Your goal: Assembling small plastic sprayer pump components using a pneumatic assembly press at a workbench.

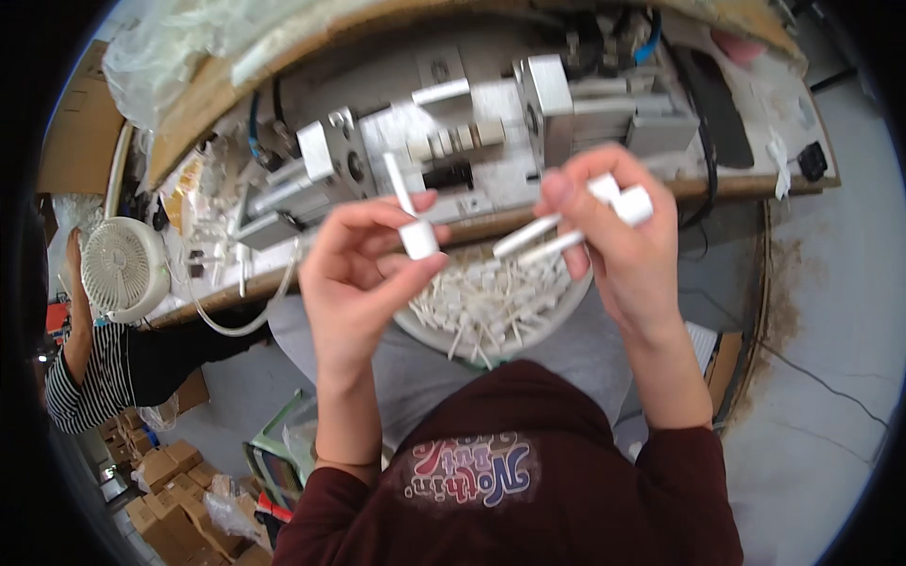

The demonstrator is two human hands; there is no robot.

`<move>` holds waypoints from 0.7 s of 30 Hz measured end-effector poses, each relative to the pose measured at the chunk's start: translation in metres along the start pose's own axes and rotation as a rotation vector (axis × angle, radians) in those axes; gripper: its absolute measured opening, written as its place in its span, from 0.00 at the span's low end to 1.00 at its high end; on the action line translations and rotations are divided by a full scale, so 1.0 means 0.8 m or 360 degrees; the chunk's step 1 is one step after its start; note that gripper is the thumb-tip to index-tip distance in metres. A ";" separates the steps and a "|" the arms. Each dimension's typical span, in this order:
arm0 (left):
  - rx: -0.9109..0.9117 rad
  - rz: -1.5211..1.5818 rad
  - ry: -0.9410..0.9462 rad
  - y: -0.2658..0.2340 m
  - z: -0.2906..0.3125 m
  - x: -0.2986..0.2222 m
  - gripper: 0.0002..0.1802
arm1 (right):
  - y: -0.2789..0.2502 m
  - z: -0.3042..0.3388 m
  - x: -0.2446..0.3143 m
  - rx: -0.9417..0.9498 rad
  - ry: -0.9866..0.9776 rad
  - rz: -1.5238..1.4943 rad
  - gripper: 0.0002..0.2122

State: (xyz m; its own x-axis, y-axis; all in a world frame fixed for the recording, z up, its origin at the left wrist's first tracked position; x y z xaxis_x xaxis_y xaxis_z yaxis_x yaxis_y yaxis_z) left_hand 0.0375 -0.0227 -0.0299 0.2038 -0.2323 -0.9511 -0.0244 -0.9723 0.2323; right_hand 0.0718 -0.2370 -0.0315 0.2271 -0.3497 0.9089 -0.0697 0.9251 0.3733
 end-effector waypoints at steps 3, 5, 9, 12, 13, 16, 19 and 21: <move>0.0116 0.0136 0.0043 -0.021 0.015 0.004 0.09 | 0.005 0.002 0.001 0.0012 0.0055 -0.0004 0.06; -0.0043 0.0214 -0.0014 -0.020 0.022 0.005 0.13 | 0.010 0.003 -0.004 0.0022 0.0033 0.0048 0.08; -0.0035 -0.0170 0.0048 -0.014 0.019 -0.002 0.19 | 0.029 0.004 -0.018 -0.0084 -0.0748 0.0900 0.16; 0.0187 -0.0505 0.0199 0.004 0.014 -0.015 0.29 | 0.047 0.003 -0.020 0.0030 -0.1350 0.1356 0.16; 0.0221 -0.0665 0.0293 0.008 0.012 -0.015 0.29 | 0.050 0.002 -0.022 0.0103 -0.1518 0.1437 0.17; 0.0194 -0.0784 0.0395 0.010 0.010 -0.021 0.27 | 0.057 0.001 -0.017 0.0254 -0.1747 0.1584 0.20; 0.0164 -0.0679 0.0406 0.005 0.010 -0.019 0.27 | 0.063 0.005 -0.018 0.0290 -0.1834 0.1737 0.23; 0.0176 -0.0763 0.0488 0.002 0.009 -0.016 0.26 | 0.066 0.005 -0.018 0.0258 -0.1816 0.1789 0.21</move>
Point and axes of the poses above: each hand's wrist, its own z-axis away from the middle knuckle, its own y-axis out of the palm, x = y × z, the point moved 2 cm from there along -z, towards the middle knuckle, and after that the axes turned 8 degrees about y, right-handed, at the moved point
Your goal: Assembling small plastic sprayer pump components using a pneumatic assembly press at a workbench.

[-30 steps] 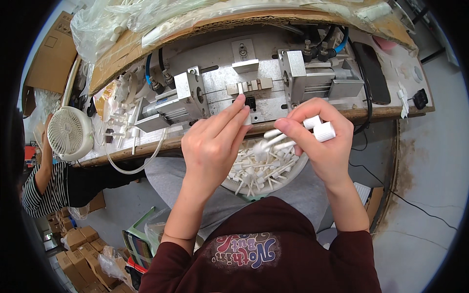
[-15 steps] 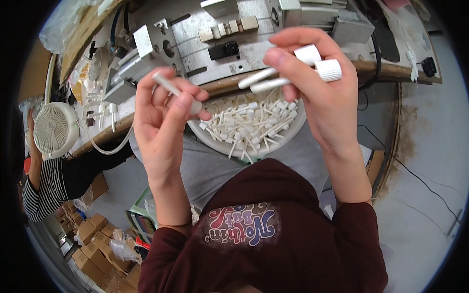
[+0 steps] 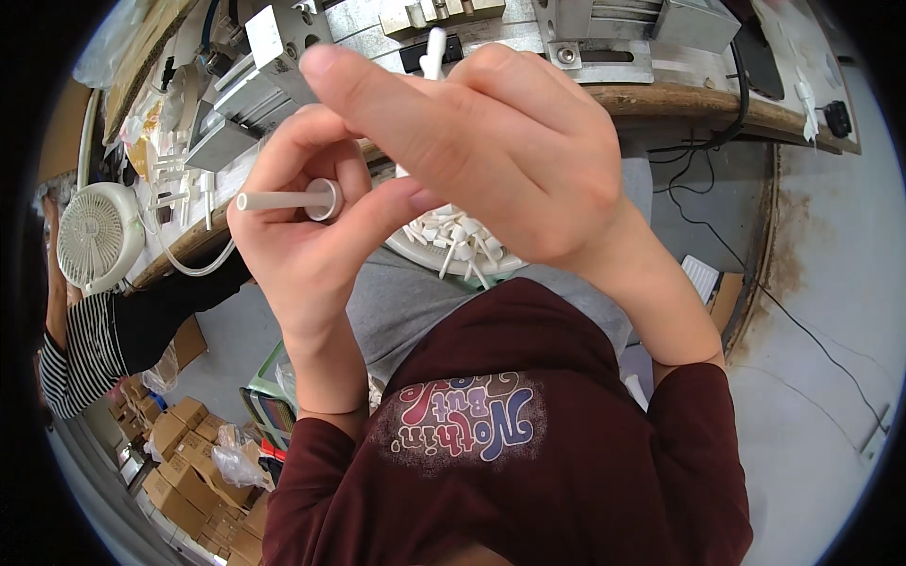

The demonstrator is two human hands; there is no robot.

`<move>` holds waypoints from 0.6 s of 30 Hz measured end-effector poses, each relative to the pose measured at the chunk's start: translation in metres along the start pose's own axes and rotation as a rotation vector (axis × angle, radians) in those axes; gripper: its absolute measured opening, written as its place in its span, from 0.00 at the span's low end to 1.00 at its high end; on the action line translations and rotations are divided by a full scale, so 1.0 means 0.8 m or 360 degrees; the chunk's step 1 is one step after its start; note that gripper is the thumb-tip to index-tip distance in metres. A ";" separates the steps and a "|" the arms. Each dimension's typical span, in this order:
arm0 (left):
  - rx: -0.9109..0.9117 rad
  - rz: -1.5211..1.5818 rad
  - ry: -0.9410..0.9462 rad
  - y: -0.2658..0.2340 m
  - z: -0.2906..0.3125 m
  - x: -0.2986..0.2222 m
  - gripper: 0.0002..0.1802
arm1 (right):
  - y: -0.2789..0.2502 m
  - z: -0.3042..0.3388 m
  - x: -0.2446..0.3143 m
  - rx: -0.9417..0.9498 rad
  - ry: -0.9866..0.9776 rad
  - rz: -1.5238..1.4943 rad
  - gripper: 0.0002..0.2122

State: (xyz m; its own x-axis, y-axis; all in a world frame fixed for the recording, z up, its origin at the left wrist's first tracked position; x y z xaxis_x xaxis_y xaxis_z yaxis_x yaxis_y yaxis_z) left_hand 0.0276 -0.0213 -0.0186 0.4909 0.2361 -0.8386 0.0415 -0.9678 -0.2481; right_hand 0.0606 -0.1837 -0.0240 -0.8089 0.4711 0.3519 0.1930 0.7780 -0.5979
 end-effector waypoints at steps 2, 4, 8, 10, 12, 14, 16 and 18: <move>-0.0016 -0.0115 0.0062 0.000 0.001 0.000 0.25 | 0.000 0.000 -0.005 -0.0048 0.0035 -0.0013 0.19; -0.0072 -0.0369 0.0225 0.000 -0.001 0.000 0.23 | -0.003 0.003 -0.021 -0.0125 0.0003 -0.0015 0.16; -0.0089 -0.0862 0.0556 0.008 -0.005 0.022 0.20 | -0.023 0.011 -0.029 -0.0240 0.0267 -0.0006 0.14; -0.0007 -0.1029 0.0451 0.017 -0.003 0.031 0.17 | -0.029 0.019 -0.029 -0.0235 0.0370 -0.0068 0.14; 0.0094 -0.1197 0.0477 0.023 -0.006 0.033 0.15 | -0.035 0.027 -0.032 -0.0162 0.0407 -0.0273 0.18; 0.0161 -0.1345 0.0446 0.026 -0.010 0.032 0.14 | -0.043 0.033 -0.037 -0.0067 0.0381 -0.0397 0.26; 0.0219 -0.1374 0.0442 0.024 -0.019 0.029 0.16 | -0.047 0.036 -0.040 -0.0065 0.0389 -0.0587 0.30; 0.0273 -0.1390 0.0420 0.022 -0.025 0.026 0.18 | -0.043 0.034 -0.031 -0.0177 0.0526 -0.0750 0.28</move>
Point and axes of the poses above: each hand's wrist, its own z-axis away from the middle knuckle, its own y-axis out of the palm, x = y × z, the point moved 2 cm from there along -z, towards the middle knuckle, and after that the axes turned 8 degrees about y, right-handed, at the moved point
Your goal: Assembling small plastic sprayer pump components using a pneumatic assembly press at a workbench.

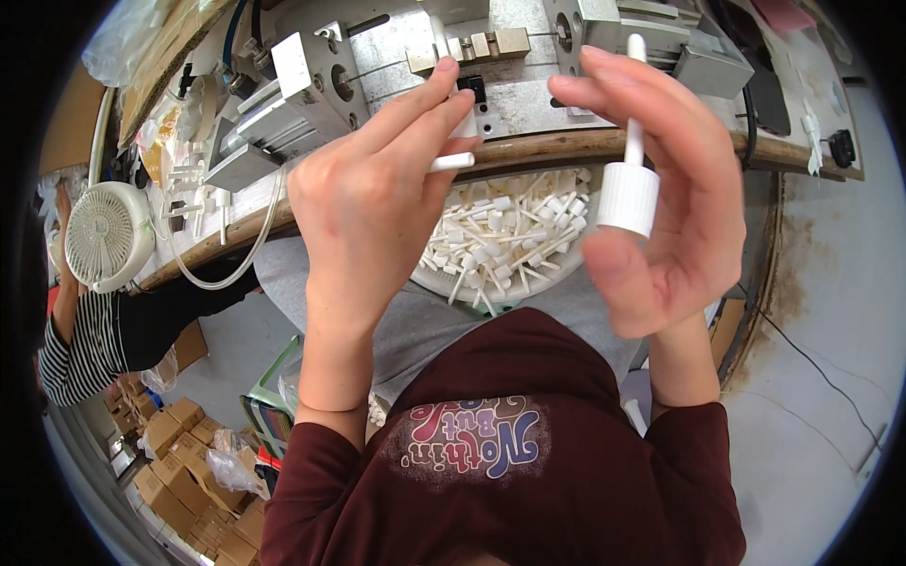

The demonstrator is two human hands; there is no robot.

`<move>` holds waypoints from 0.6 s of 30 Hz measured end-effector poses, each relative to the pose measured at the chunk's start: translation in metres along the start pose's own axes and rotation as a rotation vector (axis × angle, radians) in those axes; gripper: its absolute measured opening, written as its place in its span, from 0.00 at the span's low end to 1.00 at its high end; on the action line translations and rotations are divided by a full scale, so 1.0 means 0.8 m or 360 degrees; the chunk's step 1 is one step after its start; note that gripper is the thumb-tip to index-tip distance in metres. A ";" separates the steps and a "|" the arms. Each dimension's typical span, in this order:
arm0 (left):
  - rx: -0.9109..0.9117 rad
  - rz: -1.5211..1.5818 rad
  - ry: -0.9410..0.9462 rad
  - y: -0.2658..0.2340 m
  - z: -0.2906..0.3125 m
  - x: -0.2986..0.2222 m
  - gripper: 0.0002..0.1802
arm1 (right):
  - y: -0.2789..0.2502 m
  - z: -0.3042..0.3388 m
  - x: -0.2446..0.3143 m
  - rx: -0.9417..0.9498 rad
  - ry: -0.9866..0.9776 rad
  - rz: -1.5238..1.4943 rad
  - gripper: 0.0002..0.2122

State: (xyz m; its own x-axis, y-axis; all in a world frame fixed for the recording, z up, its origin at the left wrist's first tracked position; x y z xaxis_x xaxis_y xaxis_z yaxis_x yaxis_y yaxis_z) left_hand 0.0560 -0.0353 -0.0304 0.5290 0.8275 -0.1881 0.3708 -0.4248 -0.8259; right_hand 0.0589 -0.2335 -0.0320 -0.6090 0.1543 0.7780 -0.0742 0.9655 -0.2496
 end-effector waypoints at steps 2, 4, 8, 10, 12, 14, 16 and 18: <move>0.0060 0.0008 -0.0014 -0.003 -0.004 -0.003 0.20 | 0.005 -0.003 0.007 -0.0092 0.0061 -0.0031 0.25; 0.0069 -0.0002 -0.0017 -0.004 -0.004 -0.003 0.19 | 0.003 -0.005 0.008 -0.0036 0.0064 0.0037 0.22; 0.0060 0.0015 -0.0042 -0.002 -0.001 -0.001 0.19 | -0.004 -0.010 0.016 0.0123 0.0011 0.0445 0.21; 0.0015 0.0061 -0.0043 -0.002 -0.001 -0.001 0.19 | -0.002 -0.016 0.023 0.0139 -0.0060 0.0703 0.20; -0.0074 0.0088 0.0010 0.001 0.002 0.002 0.16 | 0.008 -0.022 0.024 0.0141 -0.0092 0.0815 0.18; -0.0206 0.0096 0.0116 0.005 0.005 0.005 0.10 | 0.018 -0.029 0.024 0.0177 -0.0144 0.0901 0.17; -0.0036 0.0250 0.0049 -0.004 0.013 0.005 0.14 | 0.023 -0.033 0.011 0.0256 -0.0203 0.0974 0.15; 0.0153 0.0509 -0.0003 -0.021 0.032 0.004 0.16 | 0.032 -0.035 0.003 0.0354 -0.0266 0.1059 0.13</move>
Point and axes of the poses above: each hand's wrist, its own z-axis away from the middle knuckle, its own y-axis out of the palm, x = y × z, the point moved 2 cm from there along -z, towards the middle knuckle, and after that the axes turned 8 degrees about y, right-handed, at the moved point
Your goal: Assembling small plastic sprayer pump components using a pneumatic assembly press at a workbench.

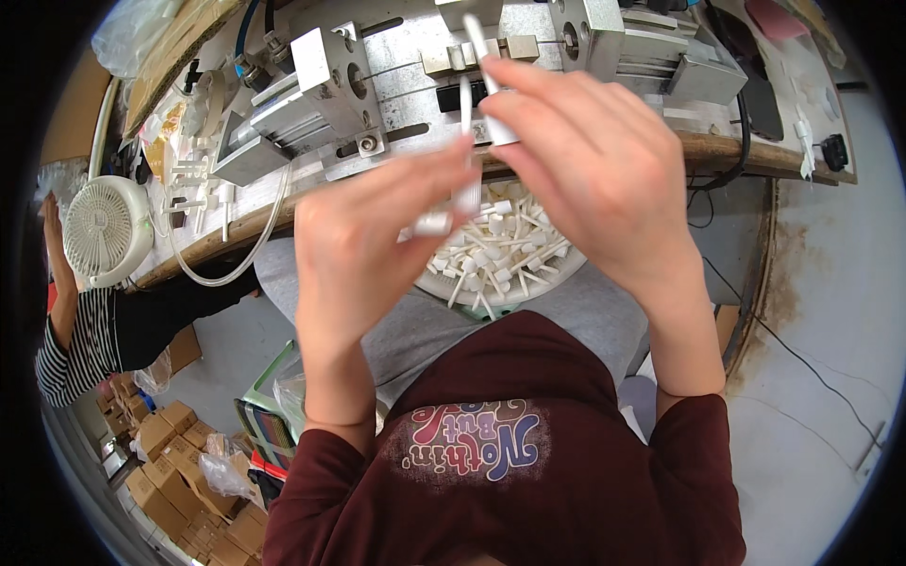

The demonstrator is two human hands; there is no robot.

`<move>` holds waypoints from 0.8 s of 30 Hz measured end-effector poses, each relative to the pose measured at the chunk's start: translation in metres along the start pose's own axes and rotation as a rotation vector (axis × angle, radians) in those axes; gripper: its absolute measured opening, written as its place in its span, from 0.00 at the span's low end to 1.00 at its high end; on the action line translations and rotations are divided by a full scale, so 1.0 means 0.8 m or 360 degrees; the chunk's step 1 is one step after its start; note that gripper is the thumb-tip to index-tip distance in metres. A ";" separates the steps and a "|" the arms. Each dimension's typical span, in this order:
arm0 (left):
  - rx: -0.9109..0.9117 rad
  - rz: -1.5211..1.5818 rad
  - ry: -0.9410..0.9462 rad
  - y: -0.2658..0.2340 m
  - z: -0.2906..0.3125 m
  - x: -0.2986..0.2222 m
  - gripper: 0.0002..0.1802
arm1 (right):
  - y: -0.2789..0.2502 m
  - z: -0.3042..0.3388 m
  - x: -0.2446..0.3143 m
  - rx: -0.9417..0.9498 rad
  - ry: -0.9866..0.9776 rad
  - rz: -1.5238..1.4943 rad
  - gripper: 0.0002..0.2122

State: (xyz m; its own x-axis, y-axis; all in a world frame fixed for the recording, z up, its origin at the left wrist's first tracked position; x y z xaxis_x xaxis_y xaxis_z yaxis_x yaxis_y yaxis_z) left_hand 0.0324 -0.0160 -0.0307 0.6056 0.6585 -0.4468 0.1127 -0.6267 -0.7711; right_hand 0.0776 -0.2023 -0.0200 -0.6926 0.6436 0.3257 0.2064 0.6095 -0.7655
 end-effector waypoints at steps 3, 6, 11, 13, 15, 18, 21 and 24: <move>0.0337 0.0332 -0.0121 -0.010 0.038 -0.007 0.14 | 0.017 0.001 0.003 0.0058 -0.0080 0.0138 0.13; 0.0576 0.0409 -0.0370 0.003 0.072 -0.004 0.13 | 0.025 -0.010 0.019 0.0115 -0.0049 0.0382 0.13; 0.0701 0.0165 -0.0636 0.035 0.106 0.022 0.13 | 0.017 -0.024 0.022 0.0321 -0.0029 0.0543 0.12; 0.0626 0.0103 -0.0746 0.044 0.112 0.038 0.13 | 0.018 -0.026 0.019 0.0357 -0.0069 0.0597 0.12; 0.0536 0.0072 -0.0776 0.050 0.122 0.046 0.14 | 0.017 -0.023 0.024 0.0194 0.0009 0.0331 0.11; 0.0434 0.0065 -0.0850 0.050 0.133 0.053 0.15 | 0.038 0.007 0.013 -0.0129 0.0065 -0.0029 0.10; 0.0406 0.0097 -0.0900 0.050 0.143 0.058 0.15 | 0.069 0.076 0.020 0.0045 0.0298 -0.0225 0.10; 0.0352 0.0120 -0.0847 0.054 0.152 0.060 0.15 | 0.136 0.145 0.024 0.0571 0.0542 -0.0307 0.08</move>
State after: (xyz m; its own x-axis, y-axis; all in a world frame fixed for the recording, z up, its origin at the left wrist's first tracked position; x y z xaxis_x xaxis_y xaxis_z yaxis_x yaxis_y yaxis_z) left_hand -0.0296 0.0390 -0.1407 0.1196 0.7700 -0.6267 -0.1176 -0.6158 -0.7791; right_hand 0.0064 -0.1773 -0.1613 -0.4188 0.6857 0.5953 -0.1932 0.5733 -0.7963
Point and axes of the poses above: each hand's wrist, its own z-axis away from the middle knuckle, its own y-axis out of the palm, x = y × z, the point moved 2 cm from there along -z, towards the middle knuckle, and after that the axes turned 8 degrees about y, right-handed, at the moved point
